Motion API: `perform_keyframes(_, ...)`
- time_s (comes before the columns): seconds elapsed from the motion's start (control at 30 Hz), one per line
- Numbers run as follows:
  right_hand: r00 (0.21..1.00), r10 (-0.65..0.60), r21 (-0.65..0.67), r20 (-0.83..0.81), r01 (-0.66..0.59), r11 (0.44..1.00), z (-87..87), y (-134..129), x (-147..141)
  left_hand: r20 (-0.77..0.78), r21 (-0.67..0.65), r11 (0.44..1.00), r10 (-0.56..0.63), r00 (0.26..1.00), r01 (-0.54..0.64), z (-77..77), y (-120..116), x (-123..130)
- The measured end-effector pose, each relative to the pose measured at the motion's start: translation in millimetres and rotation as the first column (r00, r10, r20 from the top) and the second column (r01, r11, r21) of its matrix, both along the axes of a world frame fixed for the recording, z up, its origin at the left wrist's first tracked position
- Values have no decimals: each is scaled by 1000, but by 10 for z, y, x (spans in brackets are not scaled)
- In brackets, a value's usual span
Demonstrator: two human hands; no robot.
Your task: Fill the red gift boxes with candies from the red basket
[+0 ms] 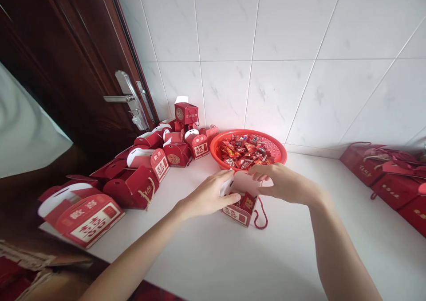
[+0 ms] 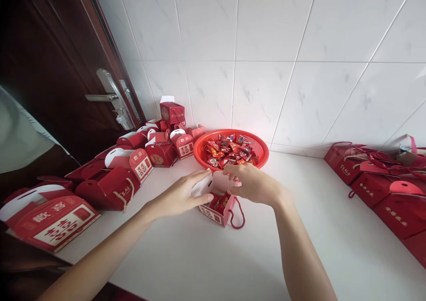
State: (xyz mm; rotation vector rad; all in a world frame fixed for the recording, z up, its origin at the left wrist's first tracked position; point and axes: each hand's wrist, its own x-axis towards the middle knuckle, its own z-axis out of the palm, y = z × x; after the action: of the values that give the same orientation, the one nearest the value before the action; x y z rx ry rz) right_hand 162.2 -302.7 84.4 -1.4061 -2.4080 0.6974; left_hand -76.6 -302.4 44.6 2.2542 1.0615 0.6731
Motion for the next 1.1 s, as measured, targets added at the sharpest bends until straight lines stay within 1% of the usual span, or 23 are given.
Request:
perform_keyframes(0.13, 1000, -8, 5, 6, 8, 1000, -2, 49, 23, 22, -12, 999, 31, 999, -30, -50, 21, -7)
perform_keyframes(0.2, 999, -20, 27, 34, 19, 999, 2, 74, 30, 26, -4, 998, 68, 997, -68, -89, 30, -17)
perform_keyframes(0.3, 994, -57, 66, 92, 51, 997, -6, 110, 29, 53, 32, 991, 131, 990, -132, -128, 40, -19)
perform_keyframes(0.37, 994, -50, 64, 96, 44, 997, -27, 132, 9, 79, 61, 987, 141, 987, -146, -132, 41, -6)
perform_keyframes(0.43, 998, -16, 49, 57, 13, 999, -52, 151, -34, 84, 54, 991, 118, 989, -123, -122, 37, 18)
perform_keyframes(0.5, 1000, -2, 53, 23, 1, 999, -73, 163, -98, 65, 17, 998, 60, 996, -62, -107, 30, 49)
perform_keyframes(0.53, 999, -15, 63, 29, 13, 998, -80, 165, -133, 50, -1, 1000, 23, 998, -23, -99, 27, 64)
perform_keyframes(0.67, 981, -118, 98, 153, 103, 990, -92, 160, -255, -37, -22, 994, -112, 993, 111, -84, 29, 98)
perform_keyframes(0.73, 973, -130, 120, 191, 109, 987, -110, 158, -292, -68, -19, 990, -142, 988, 141, -82, 38, 85)
perform_keyframes(0.8, 966, -139, 152, 217, 108, 982, -143, 165, -320, -62, -42, 988, -152, 986, 150, -85, 49, 54)
perform_keyframes(0.87, 959, -155, 171, 236, 116, 978, -185, 182, -345, -17, -82, 988, -132, 991, 130, -99, 60, 17)
perform_keyframes(0.97, 955, -159, 166, 250, 119, 979, -232, 214, -369, 49, -95, 994, -54, 997, 58, -157, 83, -25)
perform_keyframes(1.1, 971, -105, 125, 216, 79, 989, -222, 238, -333, 76, -91, 996, 26, 997, -19, -277, 125, -49)
